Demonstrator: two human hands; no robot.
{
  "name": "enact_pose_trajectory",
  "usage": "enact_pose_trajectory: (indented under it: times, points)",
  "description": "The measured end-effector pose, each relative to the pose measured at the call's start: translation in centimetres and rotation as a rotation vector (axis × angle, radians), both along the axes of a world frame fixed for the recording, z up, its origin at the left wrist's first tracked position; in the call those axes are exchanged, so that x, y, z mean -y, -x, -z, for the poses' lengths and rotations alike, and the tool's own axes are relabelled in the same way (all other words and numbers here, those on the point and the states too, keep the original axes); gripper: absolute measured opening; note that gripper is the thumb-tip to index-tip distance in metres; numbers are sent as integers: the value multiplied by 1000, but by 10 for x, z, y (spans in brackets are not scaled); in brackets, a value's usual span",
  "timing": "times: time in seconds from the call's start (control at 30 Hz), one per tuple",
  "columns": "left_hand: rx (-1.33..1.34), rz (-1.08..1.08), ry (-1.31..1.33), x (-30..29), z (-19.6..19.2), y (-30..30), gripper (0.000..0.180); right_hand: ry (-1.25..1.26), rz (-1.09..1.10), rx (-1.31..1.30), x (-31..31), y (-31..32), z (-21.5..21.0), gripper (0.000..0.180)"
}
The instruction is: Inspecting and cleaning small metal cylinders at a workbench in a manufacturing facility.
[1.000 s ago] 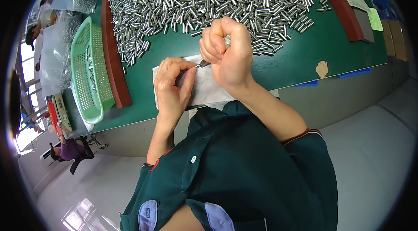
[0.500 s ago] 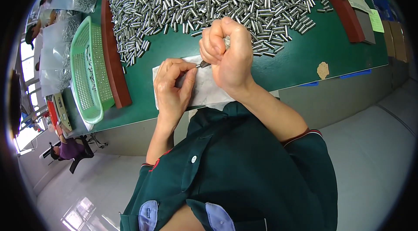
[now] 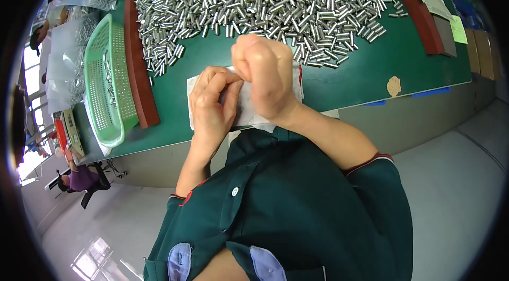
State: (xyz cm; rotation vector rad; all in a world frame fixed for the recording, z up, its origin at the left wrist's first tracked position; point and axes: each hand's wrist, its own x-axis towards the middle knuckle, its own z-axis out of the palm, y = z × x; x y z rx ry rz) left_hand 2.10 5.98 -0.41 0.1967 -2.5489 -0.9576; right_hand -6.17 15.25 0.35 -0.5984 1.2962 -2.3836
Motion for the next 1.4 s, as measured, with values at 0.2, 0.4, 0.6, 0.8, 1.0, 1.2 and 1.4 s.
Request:
enact_pose_trajectory:
  times: [0.2,0.4,0.6,0.8,1.0,1.2,1.4]
  points:
    - [158,-52,-878,20,-18,-2,8,163,-77,312,-8,7,3,37]
    - [129,73,-1490,46,-12,7,18,204,-78,344,-8,6,2,37]
    - [181,69,-1483,47,-17,13,22,201,-78,362,-9,10,3,38]
    - [175,-5,-717,39,-18,42,14,165,-83,360,-9,11,1,39]
    - [115,93,-5,28,-7,56,14,224,-73,393,-8,9,1,38]
    - [204,26,-330,34,-12,45,6,209,-66,400,-10,10,3,38]
    - [202,13,-688,42,-1,40,8,165,-86,394,-10,12,1,40]
